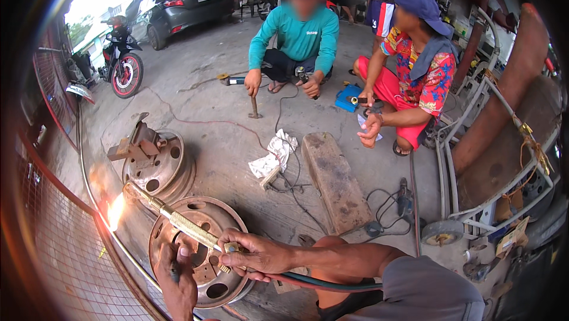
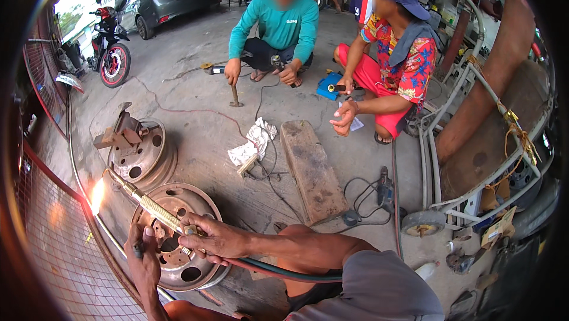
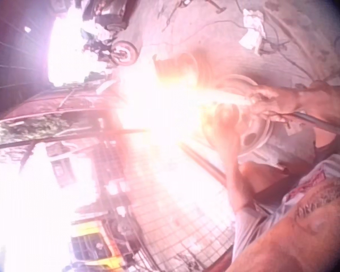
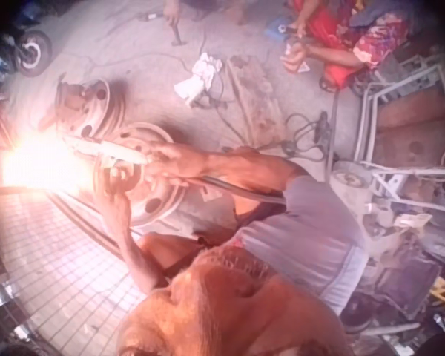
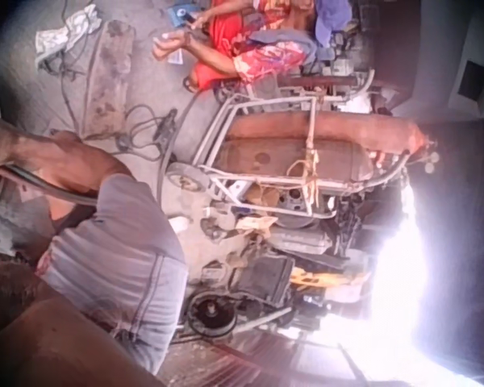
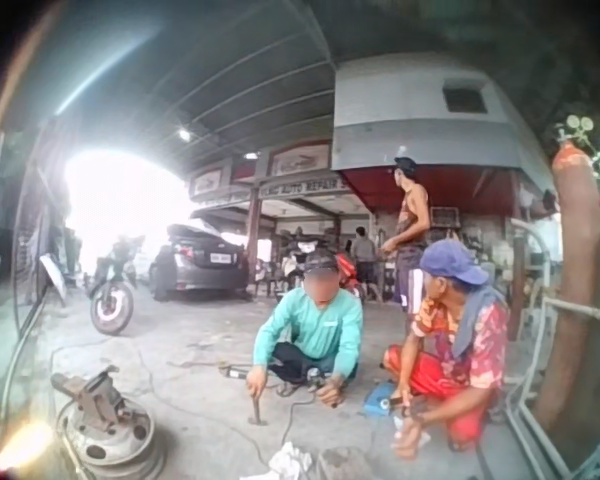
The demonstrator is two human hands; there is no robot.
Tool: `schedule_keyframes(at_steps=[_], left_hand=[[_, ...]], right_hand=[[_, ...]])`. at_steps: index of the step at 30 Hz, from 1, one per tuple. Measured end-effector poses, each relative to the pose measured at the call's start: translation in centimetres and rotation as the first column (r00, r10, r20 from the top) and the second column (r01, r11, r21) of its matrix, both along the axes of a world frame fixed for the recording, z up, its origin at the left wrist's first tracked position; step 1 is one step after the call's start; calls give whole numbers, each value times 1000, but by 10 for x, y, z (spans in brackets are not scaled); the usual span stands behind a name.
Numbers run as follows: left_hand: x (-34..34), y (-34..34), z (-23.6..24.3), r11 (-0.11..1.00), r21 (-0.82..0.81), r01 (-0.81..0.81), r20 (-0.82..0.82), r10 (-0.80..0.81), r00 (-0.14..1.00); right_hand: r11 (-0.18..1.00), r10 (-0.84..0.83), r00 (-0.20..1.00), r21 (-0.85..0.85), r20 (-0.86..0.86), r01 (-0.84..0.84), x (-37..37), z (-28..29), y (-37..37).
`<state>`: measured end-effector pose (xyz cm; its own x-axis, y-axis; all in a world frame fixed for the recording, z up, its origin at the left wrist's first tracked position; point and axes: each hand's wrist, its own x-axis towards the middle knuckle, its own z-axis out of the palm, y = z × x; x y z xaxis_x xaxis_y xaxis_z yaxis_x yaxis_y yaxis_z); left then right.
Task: The person uses a welding torch to heat and weld a metal part attached to a car wheel rim. They adjust the torch and reposition the part while seated on the floor in a workshop environment.
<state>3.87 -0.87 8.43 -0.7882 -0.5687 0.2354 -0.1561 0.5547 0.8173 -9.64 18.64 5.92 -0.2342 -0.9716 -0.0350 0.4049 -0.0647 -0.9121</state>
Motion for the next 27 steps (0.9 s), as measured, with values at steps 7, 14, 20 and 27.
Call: schedule_keyframes(at_steps=[7,14,20,27], left_hand=[[-20,21,16,983,-162,90,135,-69,989],[-22,21,6,996,10,88,150,-88,985],[-23,23,11,998,-42,53,188,-44,981],[-23,20,12,995,-96,34,254,-9,967]], right_hand=[[991,58,998,119,-29,-54,2,1,12],[989,81,997,123,5,-81,1,-6,8],[981,112,992,152,49,-118,-3,-4,7],[977,160,984,130,74,-169,-5,-12,4]])
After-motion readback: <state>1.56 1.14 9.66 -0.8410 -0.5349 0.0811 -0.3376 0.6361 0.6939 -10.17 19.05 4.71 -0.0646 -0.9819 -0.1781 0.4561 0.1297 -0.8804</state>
